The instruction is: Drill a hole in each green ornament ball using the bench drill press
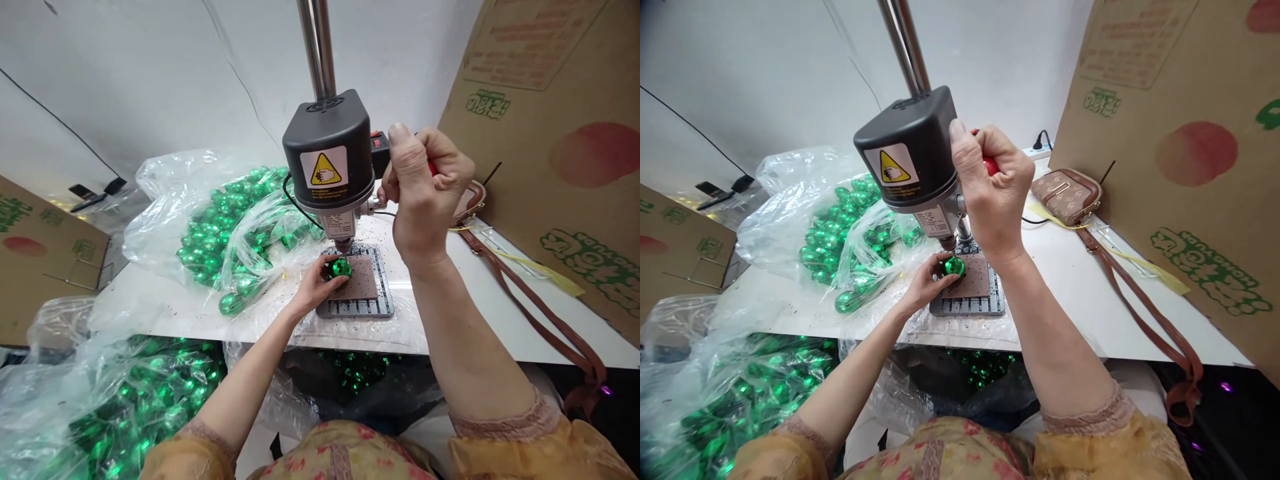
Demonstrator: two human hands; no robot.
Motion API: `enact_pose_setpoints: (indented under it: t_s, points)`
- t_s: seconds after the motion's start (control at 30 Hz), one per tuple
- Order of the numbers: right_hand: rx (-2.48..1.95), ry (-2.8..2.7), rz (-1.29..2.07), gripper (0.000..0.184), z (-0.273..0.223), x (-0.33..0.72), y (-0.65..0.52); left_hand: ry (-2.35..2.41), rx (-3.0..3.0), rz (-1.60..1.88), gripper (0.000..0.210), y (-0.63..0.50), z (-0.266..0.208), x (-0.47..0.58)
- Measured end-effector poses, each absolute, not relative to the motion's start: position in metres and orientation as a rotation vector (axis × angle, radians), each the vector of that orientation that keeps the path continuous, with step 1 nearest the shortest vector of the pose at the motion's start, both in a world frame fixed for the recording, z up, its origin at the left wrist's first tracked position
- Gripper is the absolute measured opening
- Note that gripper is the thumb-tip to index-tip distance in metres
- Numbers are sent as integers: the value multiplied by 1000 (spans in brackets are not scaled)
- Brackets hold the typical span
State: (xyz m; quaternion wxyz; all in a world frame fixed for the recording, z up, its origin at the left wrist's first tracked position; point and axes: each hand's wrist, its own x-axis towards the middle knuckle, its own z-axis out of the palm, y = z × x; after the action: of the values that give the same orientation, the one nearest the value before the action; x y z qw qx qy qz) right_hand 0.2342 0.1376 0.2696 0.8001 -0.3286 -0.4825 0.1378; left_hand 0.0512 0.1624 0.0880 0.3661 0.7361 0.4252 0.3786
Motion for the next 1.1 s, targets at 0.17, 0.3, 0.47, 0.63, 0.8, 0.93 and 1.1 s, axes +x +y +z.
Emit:
enact_pose_setpoints:
  t_s: [0.17, 0.3, 0.47, 0.63, 0.8, 0.93, 1.1]
  points:
    - [-676, -1032, 291, 56, 269, 234, 138, 1182, 2056, 1085, 46, 155, 83, 64]
    - [-683, -1035, 276, 56, 269, 234, 138, 1163, 2035, 1155, 49, 147, 72, 73]
    - [-647, -1056, 285, 51, 269, 234, 135, 1142, 1840, 1113, 53, 145, 66, 75]
    - [-594, -1050, 231, 49, 255, 233, 131, 1133, 1829, 1074, 53, 147, 69, 74]
    - [-492, -1045, 108, 49, 235, 230, 130, 1119, 1809, 1057, 52, 148, 67, 73]
    - [-437, -1050, 74, 51, 228, 227, 128, 1101, 1802, 1056, 53, 148, 65, 72]
    - [-396, -1073, 46, 51, 225, 227, 127, 1082, 1807, 1071, 53, 147, 67, 72]
